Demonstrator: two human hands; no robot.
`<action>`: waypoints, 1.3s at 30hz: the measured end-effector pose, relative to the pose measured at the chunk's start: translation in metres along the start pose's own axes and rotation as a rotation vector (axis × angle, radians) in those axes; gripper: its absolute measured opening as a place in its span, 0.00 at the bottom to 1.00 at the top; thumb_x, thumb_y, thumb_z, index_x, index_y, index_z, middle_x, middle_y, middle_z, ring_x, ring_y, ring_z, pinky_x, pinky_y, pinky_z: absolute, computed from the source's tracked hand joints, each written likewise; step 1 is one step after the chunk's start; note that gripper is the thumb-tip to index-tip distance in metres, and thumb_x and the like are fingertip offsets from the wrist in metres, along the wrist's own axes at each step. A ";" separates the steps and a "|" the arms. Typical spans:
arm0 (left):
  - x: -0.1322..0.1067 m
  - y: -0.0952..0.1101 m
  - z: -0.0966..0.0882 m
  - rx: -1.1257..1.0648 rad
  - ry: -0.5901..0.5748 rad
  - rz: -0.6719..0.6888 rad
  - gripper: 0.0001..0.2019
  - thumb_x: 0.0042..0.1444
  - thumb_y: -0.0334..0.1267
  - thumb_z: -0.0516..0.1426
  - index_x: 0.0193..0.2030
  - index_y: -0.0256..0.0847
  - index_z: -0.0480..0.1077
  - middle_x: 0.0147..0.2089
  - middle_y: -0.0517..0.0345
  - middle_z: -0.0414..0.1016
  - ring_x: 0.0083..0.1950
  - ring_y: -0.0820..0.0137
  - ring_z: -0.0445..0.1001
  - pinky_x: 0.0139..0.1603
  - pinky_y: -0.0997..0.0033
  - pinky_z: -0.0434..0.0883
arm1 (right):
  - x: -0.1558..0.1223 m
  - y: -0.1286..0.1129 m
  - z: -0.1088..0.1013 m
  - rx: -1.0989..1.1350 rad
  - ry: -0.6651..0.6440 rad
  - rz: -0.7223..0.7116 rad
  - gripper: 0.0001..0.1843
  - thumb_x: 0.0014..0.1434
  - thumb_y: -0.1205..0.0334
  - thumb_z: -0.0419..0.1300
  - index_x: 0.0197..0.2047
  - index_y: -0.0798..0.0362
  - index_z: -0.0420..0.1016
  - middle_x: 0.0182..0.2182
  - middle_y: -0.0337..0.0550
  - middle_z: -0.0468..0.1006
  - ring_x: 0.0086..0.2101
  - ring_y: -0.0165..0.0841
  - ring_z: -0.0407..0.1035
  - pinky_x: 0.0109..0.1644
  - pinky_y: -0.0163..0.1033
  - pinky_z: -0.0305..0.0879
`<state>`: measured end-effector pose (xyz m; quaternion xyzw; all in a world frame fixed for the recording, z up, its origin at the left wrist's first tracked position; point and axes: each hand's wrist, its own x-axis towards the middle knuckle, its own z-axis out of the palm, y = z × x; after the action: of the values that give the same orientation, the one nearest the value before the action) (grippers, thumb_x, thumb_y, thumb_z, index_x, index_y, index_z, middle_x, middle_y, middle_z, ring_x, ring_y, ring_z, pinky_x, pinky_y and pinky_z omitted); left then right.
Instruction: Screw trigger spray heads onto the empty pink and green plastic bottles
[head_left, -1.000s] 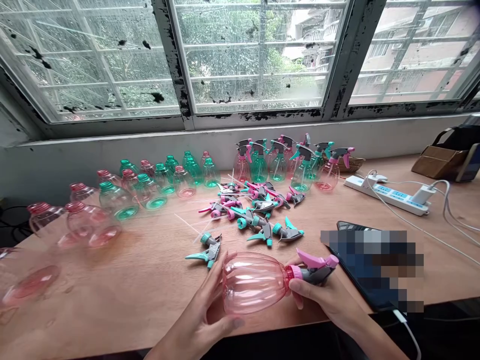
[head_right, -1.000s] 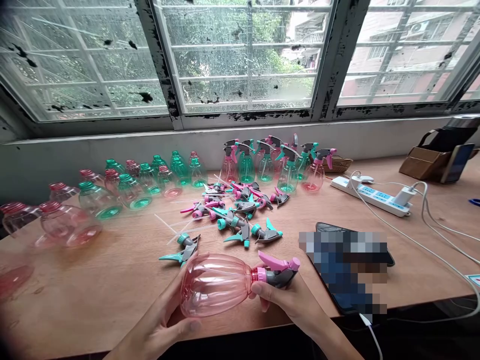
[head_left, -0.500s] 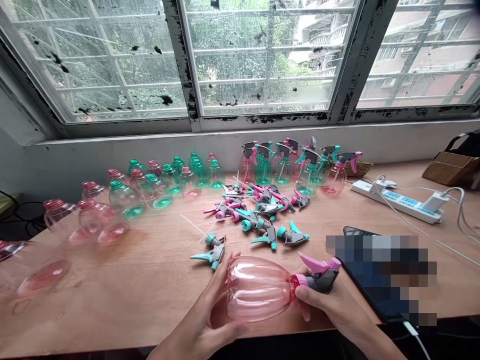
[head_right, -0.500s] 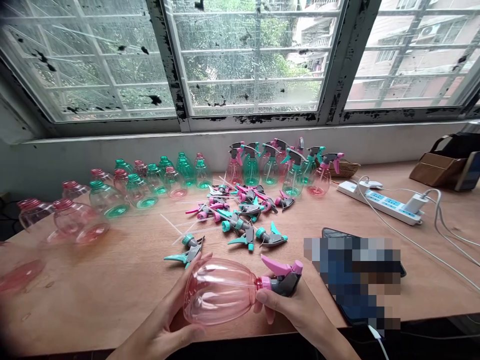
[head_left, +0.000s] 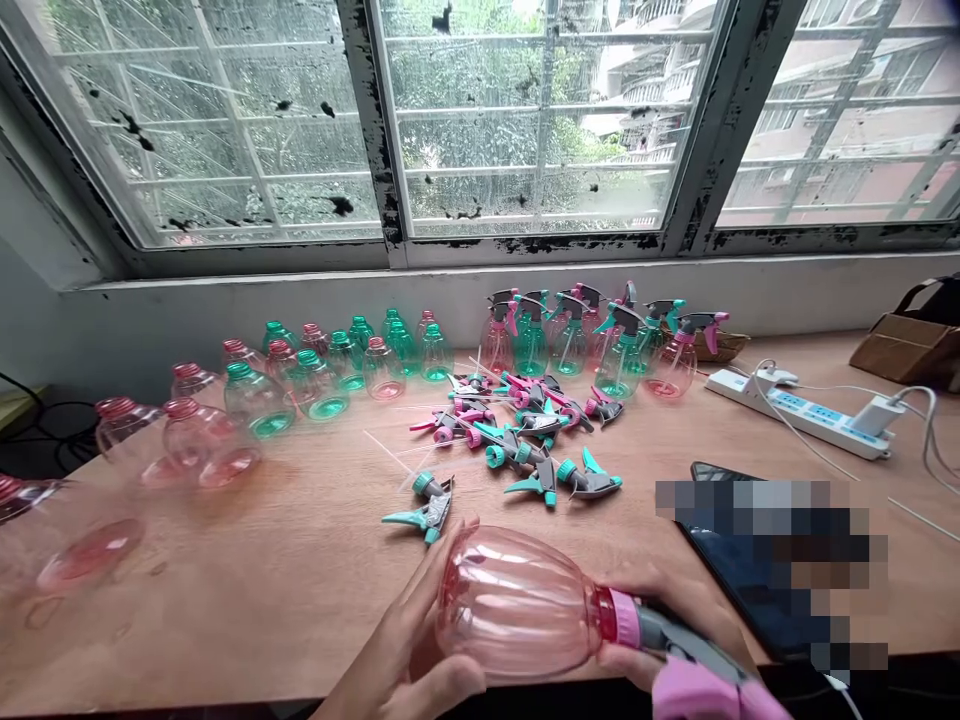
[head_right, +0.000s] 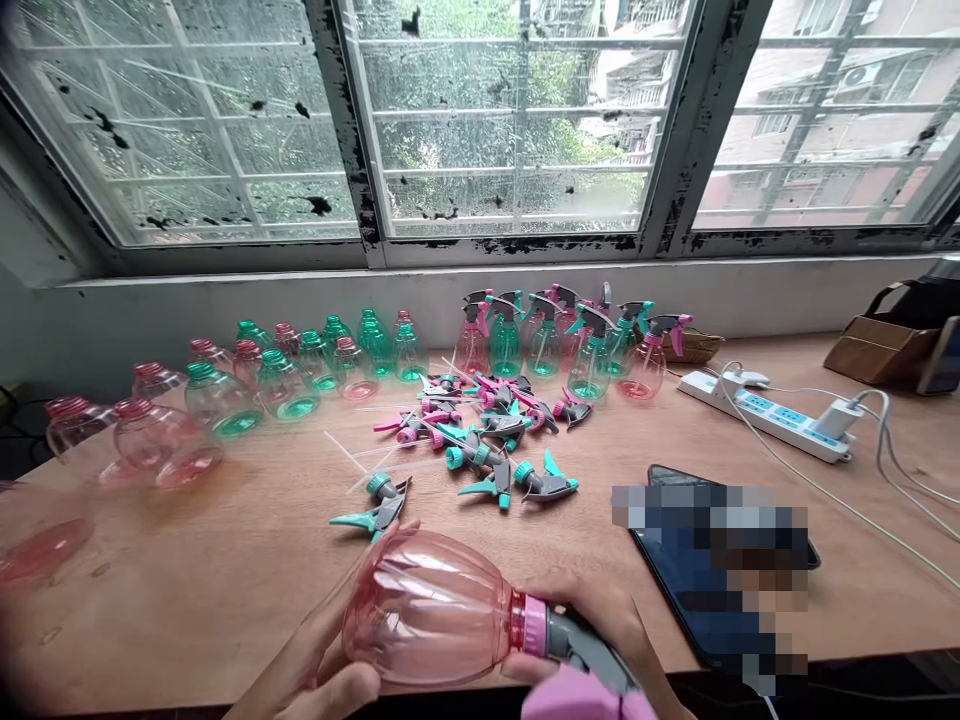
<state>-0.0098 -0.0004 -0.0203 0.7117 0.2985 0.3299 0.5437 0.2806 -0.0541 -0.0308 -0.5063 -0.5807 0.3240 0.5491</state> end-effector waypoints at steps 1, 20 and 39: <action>0.001 0.000 -0.002 0.034 0.005 0.014 0.42 0.61 0.58 0.61 0.77 0.62 0.47 0.81 0.60 0.47 0.81 0.45 0.40 0.76 0.45 0.52 | 0.000 0.002 0.001 0.059 -0.030 0.076 0.18 0.46 0.44 0.79 0.34 0.46 0.87 0.26 0.46 0.86 0.26 0.48 0.77 0.31 0.45 0.72; -0.001 0.012 0.009 0.172 0.037 0.303 0.32 0.63 0.51 0.63 0.71 0.60 0.58 0.71 0.49 0.63 0.72 0.46 0.63 0.68 0.50 0.67 | -0.002 0.008 0.011 0.522 -0.316 0.476 0.30 0.56 0.30 0.66 0.33 0.53 0.78 0.17 0.39 0.79 0.17 0.32 0.68 0.26 0.36 0.63; 0.010 0.001 0.014 0.789 -0.067 0.264 0.53 0.64 0.30 0.62 0.78 0.61 0.26 0.83 0.53 0.33 0.81 0.46 0.43 0.74 0.40 0.60 | 0.136 -0.086 -0.085 -0.509 0.263 -0.260 0.26 0.64 0.39 0.63 0.25 0.51 0.76 0.18 0.40 0.77 0.21 0.34 0.72 0.29 0.42 0.68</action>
<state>0.0072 -0.0009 -0.0203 0.9079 0.2905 0.2336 0.1917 0.3586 0.0353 0.1071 -0.5865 -0.6271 0.0273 0.5119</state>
